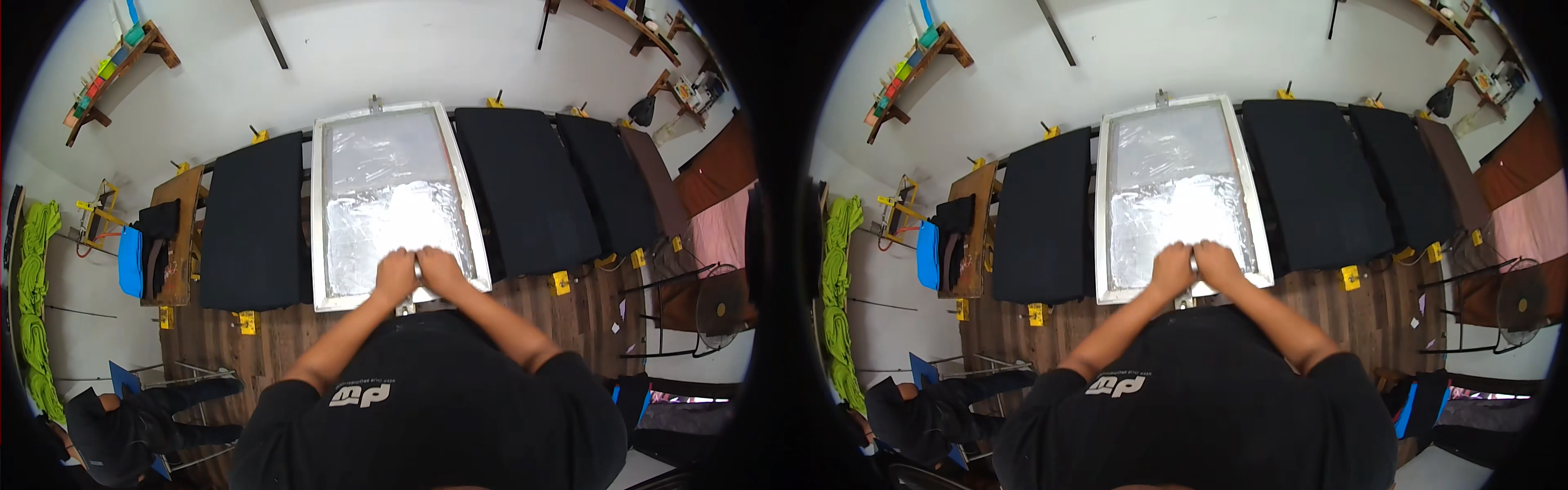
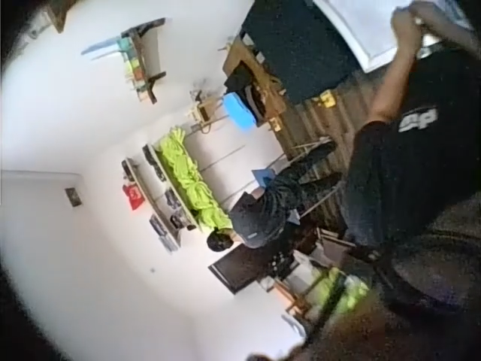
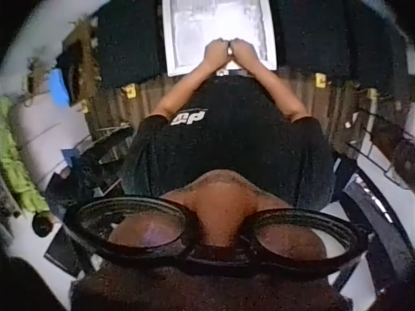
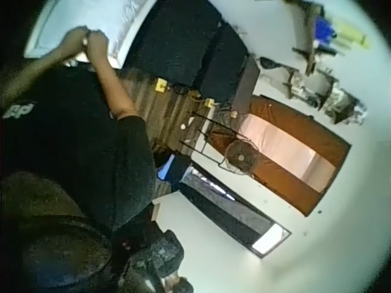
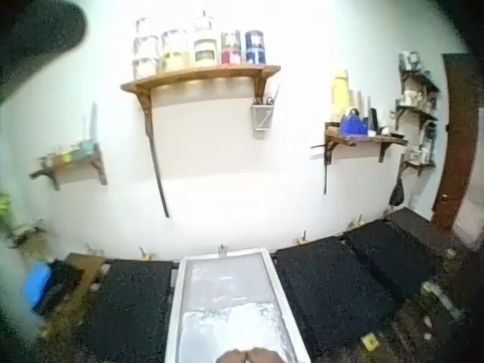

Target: Using a squeegee to apply ink through a screen onto t-shirts.

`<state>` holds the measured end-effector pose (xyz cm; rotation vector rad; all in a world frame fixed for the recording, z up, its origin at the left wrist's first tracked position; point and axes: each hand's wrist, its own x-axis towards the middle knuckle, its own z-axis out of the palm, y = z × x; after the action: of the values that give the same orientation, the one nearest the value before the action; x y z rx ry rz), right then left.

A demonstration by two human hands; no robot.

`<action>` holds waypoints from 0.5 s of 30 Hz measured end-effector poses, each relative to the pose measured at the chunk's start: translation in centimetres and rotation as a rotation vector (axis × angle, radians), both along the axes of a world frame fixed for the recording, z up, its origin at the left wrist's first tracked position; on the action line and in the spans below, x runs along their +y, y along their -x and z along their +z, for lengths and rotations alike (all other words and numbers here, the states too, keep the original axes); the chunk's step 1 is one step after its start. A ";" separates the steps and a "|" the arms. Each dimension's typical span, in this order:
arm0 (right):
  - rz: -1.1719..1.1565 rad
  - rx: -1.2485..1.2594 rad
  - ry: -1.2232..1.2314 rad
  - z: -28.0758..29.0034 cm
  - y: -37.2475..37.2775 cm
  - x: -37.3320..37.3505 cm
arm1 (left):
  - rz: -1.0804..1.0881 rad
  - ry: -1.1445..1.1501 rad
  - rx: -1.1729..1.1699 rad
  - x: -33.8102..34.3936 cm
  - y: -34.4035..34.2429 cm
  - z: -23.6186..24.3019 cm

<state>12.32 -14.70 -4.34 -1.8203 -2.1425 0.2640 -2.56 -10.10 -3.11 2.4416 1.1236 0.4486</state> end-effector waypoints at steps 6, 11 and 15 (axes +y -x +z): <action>0.075 0.017 0.360 5.0 -1.7 1.1 | -0.043 0.277 0.296 1.4 -0.6 4.2; 0.052 -0.075 0.213 3.9 -2.9 7.9 | 0.018 0.107 0.206 7.7 -2.1 1.8; 0.069 -0.092 0.196 3.4 -3.0 8.3 | 0.007 0.098 0.277 8.3 -2.7 1.6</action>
<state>15.35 -6.43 -0.94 -1.8994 -2.3174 0.4280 0.11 -1.79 -1.53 2.4661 1.2317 0.0551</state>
